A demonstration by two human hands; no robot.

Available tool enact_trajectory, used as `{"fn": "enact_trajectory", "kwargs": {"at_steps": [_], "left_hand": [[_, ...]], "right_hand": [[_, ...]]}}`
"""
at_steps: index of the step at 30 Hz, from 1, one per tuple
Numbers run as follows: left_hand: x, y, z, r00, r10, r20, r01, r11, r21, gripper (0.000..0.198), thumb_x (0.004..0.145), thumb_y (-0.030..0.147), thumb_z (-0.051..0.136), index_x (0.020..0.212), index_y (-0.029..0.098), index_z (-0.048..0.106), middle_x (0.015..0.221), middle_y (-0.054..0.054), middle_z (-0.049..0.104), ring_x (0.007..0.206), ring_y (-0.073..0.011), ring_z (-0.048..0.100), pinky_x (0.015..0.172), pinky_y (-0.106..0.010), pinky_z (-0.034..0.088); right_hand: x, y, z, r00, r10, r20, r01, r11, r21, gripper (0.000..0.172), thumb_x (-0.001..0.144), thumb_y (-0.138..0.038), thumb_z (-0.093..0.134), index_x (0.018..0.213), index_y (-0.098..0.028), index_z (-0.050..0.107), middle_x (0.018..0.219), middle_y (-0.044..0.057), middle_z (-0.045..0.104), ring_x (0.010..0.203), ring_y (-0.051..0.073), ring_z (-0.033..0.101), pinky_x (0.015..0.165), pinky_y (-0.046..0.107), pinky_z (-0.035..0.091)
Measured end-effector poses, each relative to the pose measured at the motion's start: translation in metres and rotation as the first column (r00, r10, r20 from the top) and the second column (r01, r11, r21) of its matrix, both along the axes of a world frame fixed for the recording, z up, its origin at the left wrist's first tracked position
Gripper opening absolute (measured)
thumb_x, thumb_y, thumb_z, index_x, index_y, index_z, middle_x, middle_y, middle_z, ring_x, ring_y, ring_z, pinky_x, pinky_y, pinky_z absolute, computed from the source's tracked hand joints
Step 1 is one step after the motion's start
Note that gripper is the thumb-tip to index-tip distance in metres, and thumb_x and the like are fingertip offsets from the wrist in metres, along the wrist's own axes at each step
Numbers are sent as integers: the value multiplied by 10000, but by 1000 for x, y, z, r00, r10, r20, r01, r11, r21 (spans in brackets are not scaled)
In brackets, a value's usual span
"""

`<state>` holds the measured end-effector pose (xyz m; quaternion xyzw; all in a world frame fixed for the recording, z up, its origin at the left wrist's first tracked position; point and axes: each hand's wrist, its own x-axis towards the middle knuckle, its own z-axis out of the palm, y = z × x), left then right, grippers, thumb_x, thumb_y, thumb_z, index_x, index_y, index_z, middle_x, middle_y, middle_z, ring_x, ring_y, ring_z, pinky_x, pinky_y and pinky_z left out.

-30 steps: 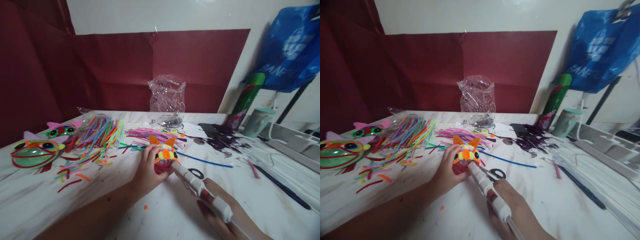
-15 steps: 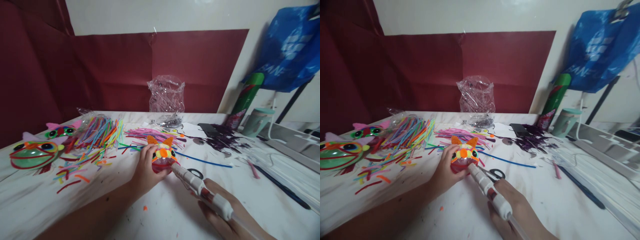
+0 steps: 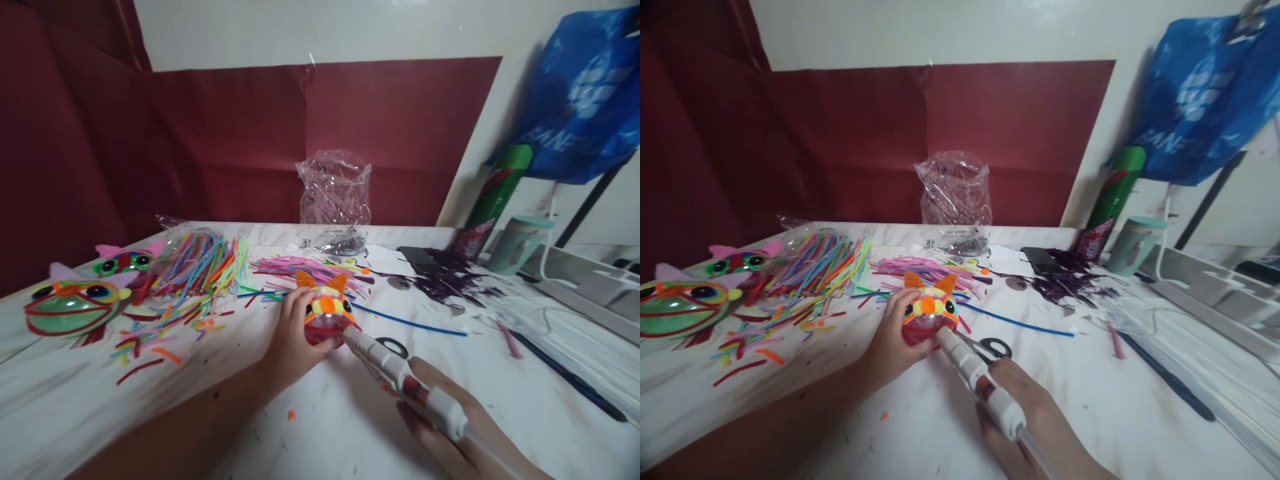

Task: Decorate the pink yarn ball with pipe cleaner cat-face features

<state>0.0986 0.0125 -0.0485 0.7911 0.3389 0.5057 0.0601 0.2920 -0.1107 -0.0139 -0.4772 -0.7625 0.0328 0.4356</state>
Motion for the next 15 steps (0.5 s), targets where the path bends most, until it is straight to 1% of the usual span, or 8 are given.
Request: {"fn": "enact_trajectory", "kwargs": {"at_steps": [3, 8, 12, 15], "left_hand": [[0, 0, 0, 1000, 6, -3, -6, 1000, 0, 636, 657, 290, 736, 1196, 190, 414, 1232, -135, 466, 1197, -285, 448, 1016, -475, 405], [1, -3, 1, 999, -10, -39, 10, 1000, 12, 640, 658, 292, 728, 1203, 176, 413, 1233, -153, 453, 1188, -298, 455, 1001, -483, 414], [3, -6, 2, 1000, -4, -18, 4, 1000, 7, 609, 677, 284, 707, 1201, 185, 412, 1230, -154, 451, 1185, -304, 460, 988, -487, 421], [3, -7, 2, 1000, -5, -22, 6, 1000, 19, 613, 676, 263, 700, 1210, 193, 407, 1229, -150, 447, 1182, -305, 460, 978, -488, 429]], "right_hand": [[0, 1, -1, 1000, -16, 14, 15, 1000, 14, 99, 760, -215, 503, 686, -257, 556, 583, 5, 609, 488, 157, 595, 417, 215, 464], [3, 2, -5, 1000, 5, 31, -5, 1000, -5, 93, 785, -211, 492, 737, -246, 563, 622, 7, 618, 536, 160, 616, 462, 210, 495], [2, 0, -1, 997, 40, 62, -40, 999, -13, 117, 795, -163, 469, 770, -240, 553, 671, 16, 627, 583, 159, 634, 507, 208, 526], [0, -3, 3, 992, 71, 105, -69, 997, -19, 171, 786, -148, 471, 855, -253, 587, 722, 28, 656, 617, 171, 651, 544, 222, 548]]}}
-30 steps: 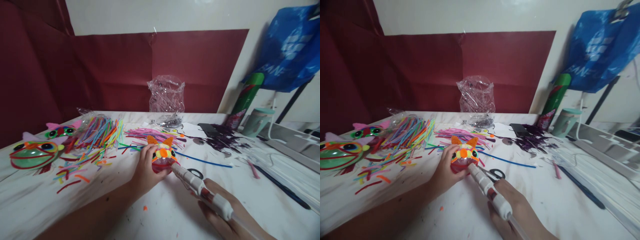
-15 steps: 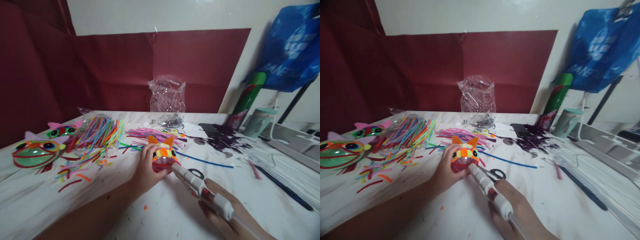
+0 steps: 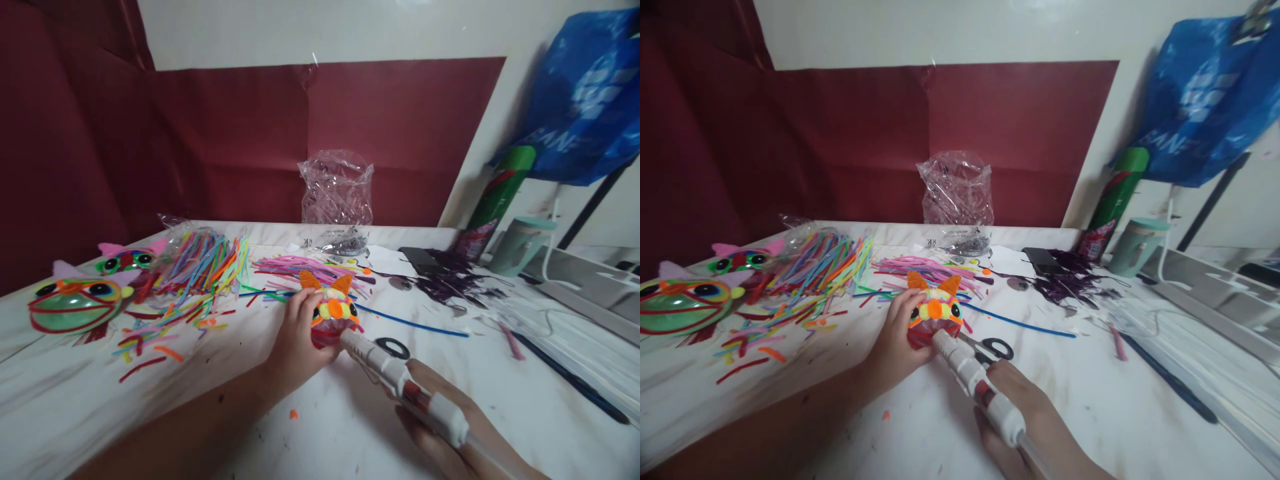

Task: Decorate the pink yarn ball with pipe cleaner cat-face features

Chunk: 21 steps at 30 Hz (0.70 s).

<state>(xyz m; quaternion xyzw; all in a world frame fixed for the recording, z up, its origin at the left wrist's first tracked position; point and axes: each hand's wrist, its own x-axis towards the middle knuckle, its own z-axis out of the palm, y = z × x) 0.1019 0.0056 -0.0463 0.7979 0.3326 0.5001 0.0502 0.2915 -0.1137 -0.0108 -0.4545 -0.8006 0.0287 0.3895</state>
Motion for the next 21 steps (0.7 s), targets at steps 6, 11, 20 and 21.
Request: {"fn": "enact_trajectory", "kwargs": {"at_steps": [6, 11, 20, 21], "left_hand": [[0, -1, 0, 1000, 11, -16, -11, 1000, 23, 611, 673, 262, 707, 1208, 204, 418, 1224, -144, 455, 1172, -301, 473, 965, -478, 448], [1, -2, 0, 1000, 23, -6, -22, 999, 28, 586, 686, 292, 702, 1198, 190, 436, 1221, -150, 464, 1170, -296, 477, 971, -464, 447], [0, -1, -1, 999, 19, -27, -18, 1000, 25, 607, 684, 300, 708, 1205, 176, 423, 1231, -162, 452, 1176, -299, 469, 969, -467, 448], [0, -1, -1, 999, 19, -28, -19, 1000, 21, 610, 682, 302, 710, 1205, 181, 422, 1230, -160, 453, 1174, -299, 471, 968, -469, 448]], "right_hand": [[-3, 2, -3, 998, -55, -29, 57, 996, 70, 218, 756, -137, 480, 888, -264, 598, 707, 34, 654, 641, 203, 660, 570, 263, 562], [1, 3, -8, 999, -30, -27, 32, 998, 62, 138, 779, -113, 480, 811, -242, 518, 721, 16, 629, 627, 164, 643, 578, 232, 545], [3, 2, -10, 999, -32, -14, 32, 999, 32, 122, 812, -116, 470, 805, -235, 494, 700, -14, 577, 584, 134, 607, 530, 200, 507], [3, 2, -10, 999, -34, -18, 35, 999, 35, 123, 813, -116, 469, 804, -235, 494, 695, -16, 572, 583, 134, 607, 531, 201, 507]]}}
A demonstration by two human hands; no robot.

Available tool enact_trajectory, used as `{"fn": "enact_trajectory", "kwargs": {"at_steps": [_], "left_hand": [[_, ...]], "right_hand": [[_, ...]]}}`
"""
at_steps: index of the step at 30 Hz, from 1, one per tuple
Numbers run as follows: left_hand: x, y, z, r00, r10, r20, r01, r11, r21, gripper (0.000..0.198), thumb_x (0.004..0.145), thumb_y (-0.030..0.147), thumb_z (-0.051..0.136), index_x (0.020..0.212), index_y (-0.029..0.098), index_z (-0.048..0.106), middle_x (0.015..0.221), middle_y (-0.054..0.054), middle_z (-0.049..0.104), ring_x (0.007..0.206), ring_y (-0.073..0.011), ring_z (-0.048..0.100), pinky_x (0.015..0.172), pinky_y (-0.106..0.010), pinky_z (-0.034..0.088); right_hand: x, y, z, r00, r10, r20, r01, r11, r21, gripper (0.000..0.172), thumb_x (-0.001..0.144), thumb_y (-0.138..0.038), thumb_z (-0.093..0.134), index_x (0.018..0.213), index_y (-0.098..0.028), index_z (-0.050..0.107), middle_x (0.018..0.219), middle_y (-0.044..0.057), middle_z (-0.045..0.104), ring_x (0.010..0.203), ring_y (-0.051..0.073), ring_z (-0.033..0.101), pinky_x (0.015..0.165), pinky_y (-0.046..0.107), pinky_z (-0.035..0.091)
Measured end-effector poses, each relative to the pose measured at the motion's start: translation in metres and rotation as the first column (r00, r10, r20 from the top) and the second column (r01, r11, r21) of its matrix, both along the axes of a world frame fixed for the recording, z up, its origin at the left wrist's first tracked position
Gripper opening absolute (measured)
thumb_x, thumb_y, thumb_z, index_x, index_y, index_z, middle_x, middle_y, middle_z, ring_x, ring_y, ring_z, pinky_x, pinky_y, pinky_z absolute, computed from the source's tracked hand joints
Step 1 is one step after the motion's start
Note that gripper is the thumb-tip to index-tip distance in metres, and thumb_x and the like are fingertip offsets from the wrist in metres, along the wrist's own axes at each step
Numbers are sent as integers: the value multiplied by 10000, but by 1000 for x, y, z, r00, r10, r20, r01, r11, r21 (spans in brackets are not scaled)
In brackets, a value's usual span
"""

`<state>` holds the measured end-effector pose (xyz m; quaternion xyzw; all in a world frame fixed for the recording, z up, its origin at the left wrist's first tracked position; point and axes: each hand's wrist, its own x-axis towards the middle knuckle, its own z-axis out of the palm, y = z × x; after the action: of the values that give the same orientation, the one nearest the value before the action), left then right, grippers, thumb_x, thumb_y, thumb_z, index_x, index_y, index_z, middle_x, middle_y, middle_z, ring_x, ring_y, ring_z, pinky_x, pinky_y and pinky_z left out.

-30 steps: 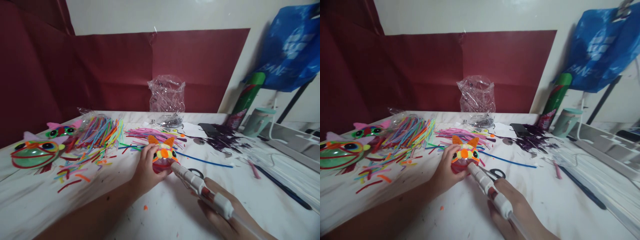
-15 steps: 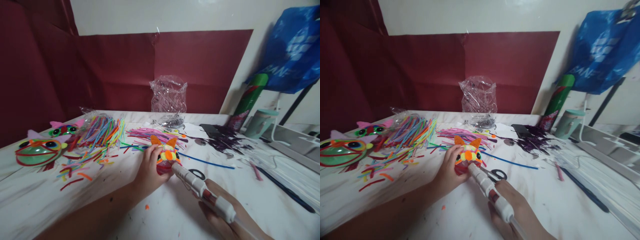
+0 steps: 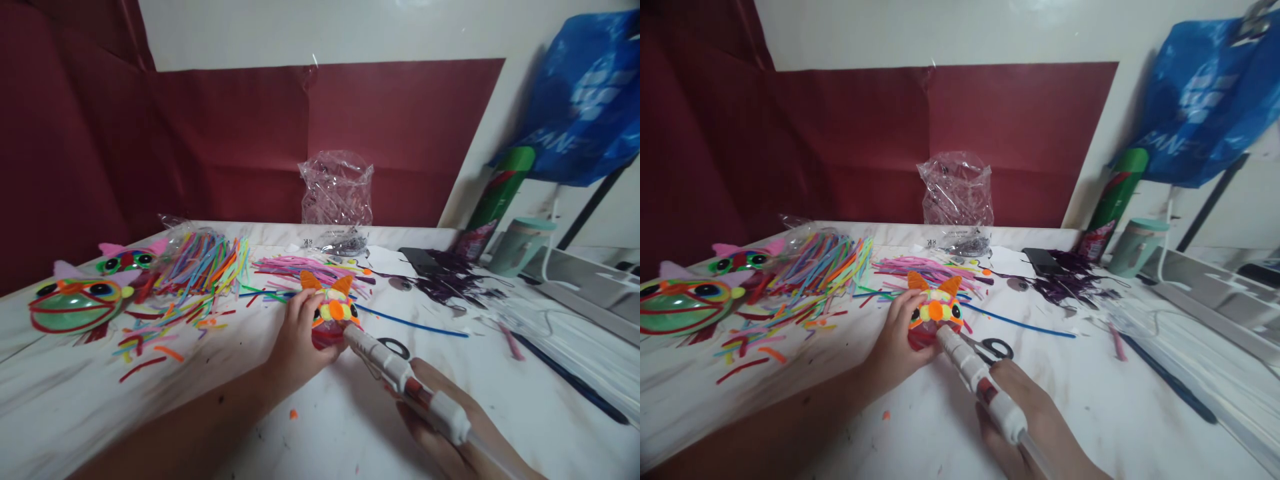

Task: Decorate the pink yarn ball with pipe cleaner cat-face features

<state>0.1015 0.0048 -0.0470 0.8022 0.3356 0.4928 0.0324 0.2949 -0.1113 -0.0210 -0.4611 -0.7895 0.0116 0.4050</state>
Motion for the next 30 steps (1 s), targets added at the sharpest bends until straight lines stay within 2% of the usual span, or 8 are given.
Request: {"fn": "enact_trajectory", "kwargs": {"at_steps": [14, 21, 25, 30], "left_hand": [[-1, 1, 0, 1000, -7, 1, 7, 1000, -10, 629, 675, 305, 721, 1206, 195, 402, 1239, -159, 438, 1184, -310, 463, 976, -496, 436], [1, 0, 1, 1000, 1, 28, -1, 1000, -14, 613, 685, 298, 714, 1208, 206, 409, 1226, -146, 451, 1177, -308, 468, 972, -493, 435], [1, 0, 1, 999, 4, 32, -3, 1000, -10, 622, 675, 294, 719, 1210, 204, 415, 1222, -146, 456, 1172, -310, 473, 961, -488, 444], [0, 0, 0, 1000, -3, 14, 3, 1000, -7, 628, 675, 280, 717, 1216, 209, 406, 1229, -146, 450, 1177, -307, 468, 966, -485, 447]], "right_hand": [[-1, -3, 0, 998, -49, -51, 50, 999, 13, 110, 793, -142, 477, 746, -241, 490, 675, -8, 594, 572, 160, 626, 522, 228, 521], [-2, -3, 4, 999, -23, -27, 22, 1000, -21, 116, 778, -138, 504, 805, -249, 524, 719, 4, 628, 628, 175, 648, 557, 234, 541], [0, -1, 2, 1000, -23, -11, 23, 1000, -21, 99, 794, -144, 490, 786, -239, 515, 709, 3, 610, 617, 163, 637, 552, 231, 535], [1, 0, 0, 1000, 9, 3, -8, 999, -31, 125, 809, -126, 474, 851, -233, 522, 732, 6, 608, 639, 156, 635, 572, 226, 535]]}}
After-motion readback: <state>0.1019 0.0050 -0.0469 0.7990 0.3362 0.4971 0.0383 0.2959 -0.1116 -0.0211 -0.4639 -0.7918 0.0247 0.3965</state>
